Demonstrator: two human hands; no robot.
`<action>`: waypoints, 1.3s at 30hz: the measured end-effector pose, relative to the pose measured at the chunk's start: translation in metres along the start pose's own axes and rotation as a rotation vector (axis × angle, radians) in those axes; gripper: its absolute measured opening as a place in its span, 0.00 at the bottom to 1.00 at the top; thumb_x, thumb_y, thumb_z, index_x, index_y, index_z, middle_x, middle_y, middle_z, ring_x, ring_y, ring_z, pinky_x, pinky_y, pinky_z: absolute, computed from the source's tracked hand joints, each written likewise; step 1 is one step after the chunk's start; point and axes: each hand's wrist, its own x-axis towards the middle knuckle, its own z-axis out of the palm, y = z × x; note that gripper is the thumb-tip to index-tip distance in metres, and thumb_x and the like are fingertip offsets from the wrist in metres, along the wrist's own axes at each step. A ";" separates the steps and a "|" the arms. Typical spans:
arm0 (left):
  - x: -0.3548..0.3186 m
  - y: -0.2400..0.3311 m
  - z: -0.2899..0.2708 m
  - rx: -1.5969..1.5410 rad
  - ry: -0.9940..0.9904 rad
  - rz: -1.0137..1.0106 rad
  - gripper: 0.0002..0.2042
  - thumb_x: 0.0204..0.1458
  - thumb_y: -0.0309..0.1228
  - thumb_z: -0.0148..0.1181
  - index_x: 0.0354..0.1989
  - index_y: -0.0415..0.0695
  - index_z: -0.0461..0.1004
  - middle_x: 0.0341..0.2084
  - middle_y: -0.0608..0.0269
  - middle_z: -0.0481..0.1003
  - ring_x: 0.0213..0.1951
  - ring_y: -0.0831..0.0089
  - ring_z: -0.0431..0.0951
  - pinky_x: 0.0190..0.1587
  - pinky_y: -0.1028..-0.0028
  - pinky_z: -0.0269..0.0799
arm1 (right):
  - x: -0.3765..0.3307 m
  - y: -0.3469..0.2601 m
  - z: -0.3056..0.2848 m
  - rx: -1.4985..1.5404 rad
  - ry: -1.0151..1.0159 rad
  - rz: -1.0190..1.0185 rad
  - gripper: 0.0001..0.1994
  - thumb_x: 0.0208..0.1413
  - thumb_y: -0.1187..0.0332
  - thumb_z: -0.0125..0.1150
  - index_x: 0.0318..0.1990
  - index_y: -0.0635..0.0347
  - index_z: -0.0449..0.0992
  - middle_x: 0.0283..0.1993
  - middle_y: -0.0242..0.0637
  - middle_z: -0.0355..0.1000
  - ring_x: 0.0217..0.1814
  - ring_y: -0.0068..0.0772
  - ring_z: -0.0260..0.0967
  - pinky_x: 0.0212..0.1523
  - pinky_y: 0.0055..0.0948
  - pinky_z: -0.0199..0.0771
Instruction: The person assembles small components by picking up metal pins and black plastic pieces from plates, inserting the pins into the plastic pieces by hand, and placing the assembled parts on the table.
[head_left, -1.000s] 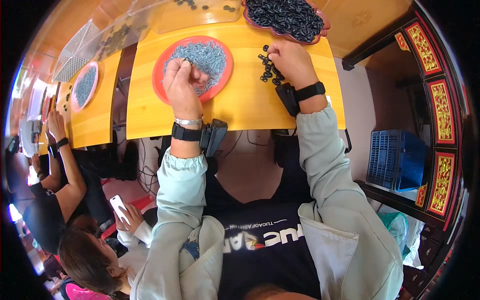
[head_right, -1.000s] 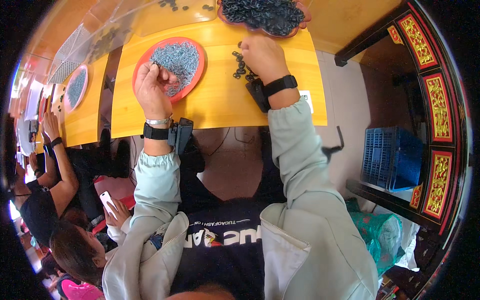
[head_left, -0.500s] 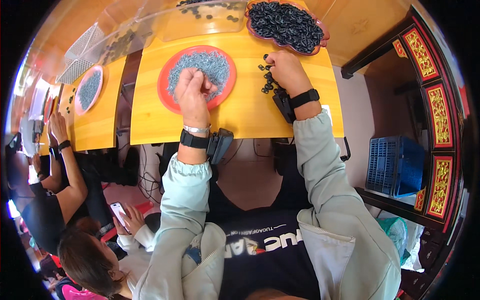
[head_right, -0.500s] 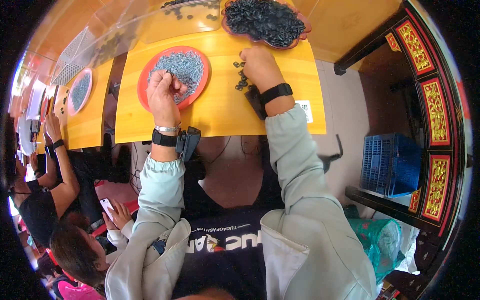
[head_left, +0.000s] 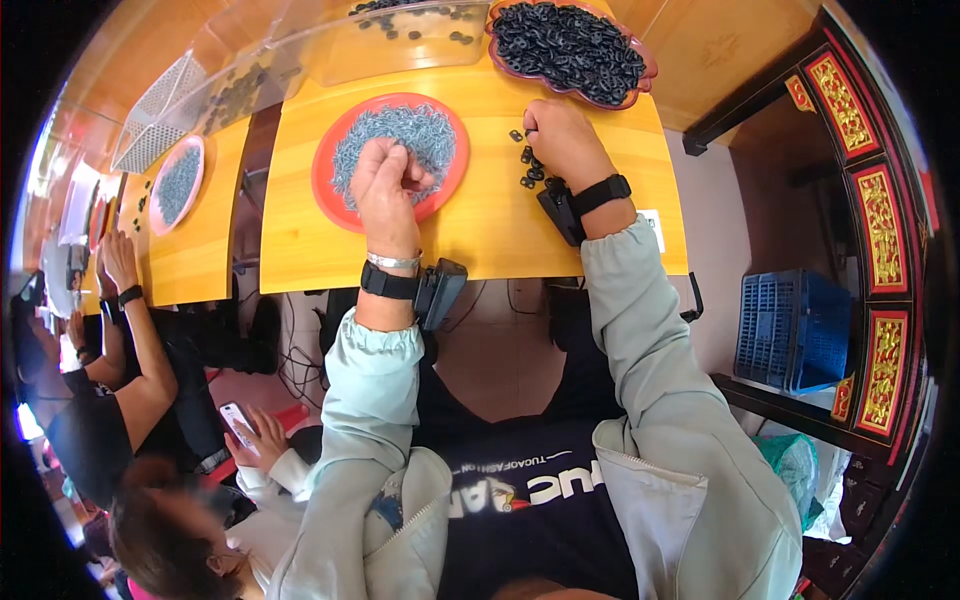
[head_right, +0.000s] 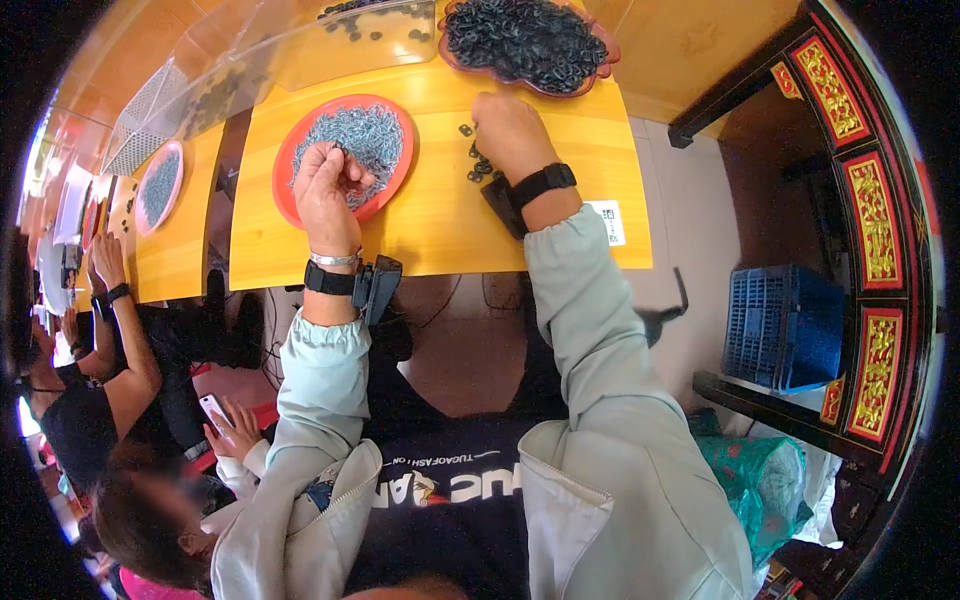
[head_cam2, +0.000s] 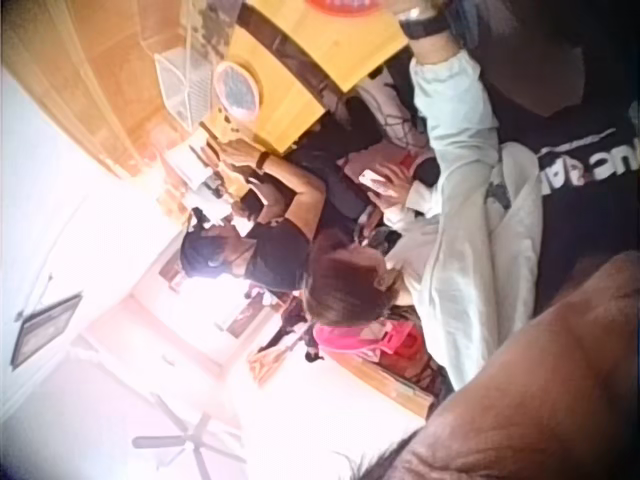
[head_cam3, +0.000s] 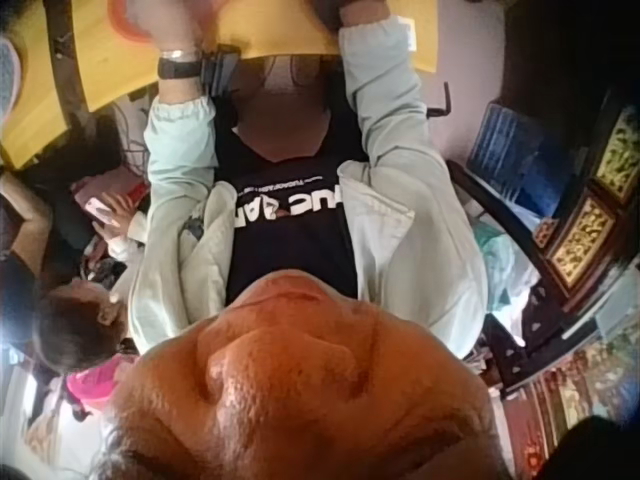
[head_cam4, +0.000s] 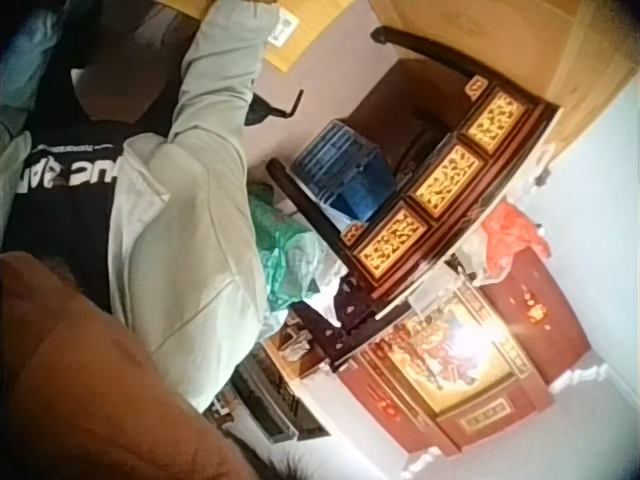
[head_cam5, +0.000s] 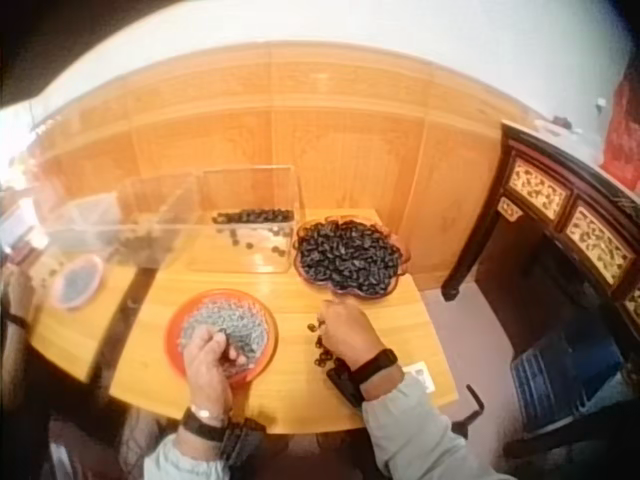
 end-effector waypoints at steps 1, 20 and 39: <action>0.000 0.000 0.001 -0.001 -0.001 0.000 0.06 0.56 0.27 0.42 0.29 0.41 0.64 0.18 0.64 0.64 0.20 0.76 0.65 0.25 0.78 0.64 | 0.001 0.000 0.000 0.003 -0.002 0.013 0.06 0.40 0.77 0.51 0.28 0.61 0.73 0.33 0.53 0.70 0.35 0.54 0.68 0.37 0.43 0.68; -0.001 0.000 0.004 -0.014 -0.005 0.038 0.05 0.55 0.27 0.44 0.29 0.40 0.64 0.17 0.65 0.65 0.20 0.76 0.66 0.24 0.80 0.62 | -0.005 -0.049 -0.015 1.919 -0.438 0.227 0.12 0.56 0.77 0.50 0.47 0.66 0.67 0.42 0.35 0.69 0.40 0.24 0.71 0.44 0.20 0.75; -0.004 0.000 0.008 0.010 -0.029 0.082 0.04 0.53 0.24 0.44 0.27 0.41 0.64 0.18 0.69 0.65 0.21 0.82 0.62 0.25 0.82 0.60 | -0.013 -0.092 -0.016 1.720 -0.221 0.281 0.08 0.52 0.75 0.56 0.40 0.67 0.70 0.37 0.37 0.70 0.35 0.24 0.72 0.38 0.19 0.76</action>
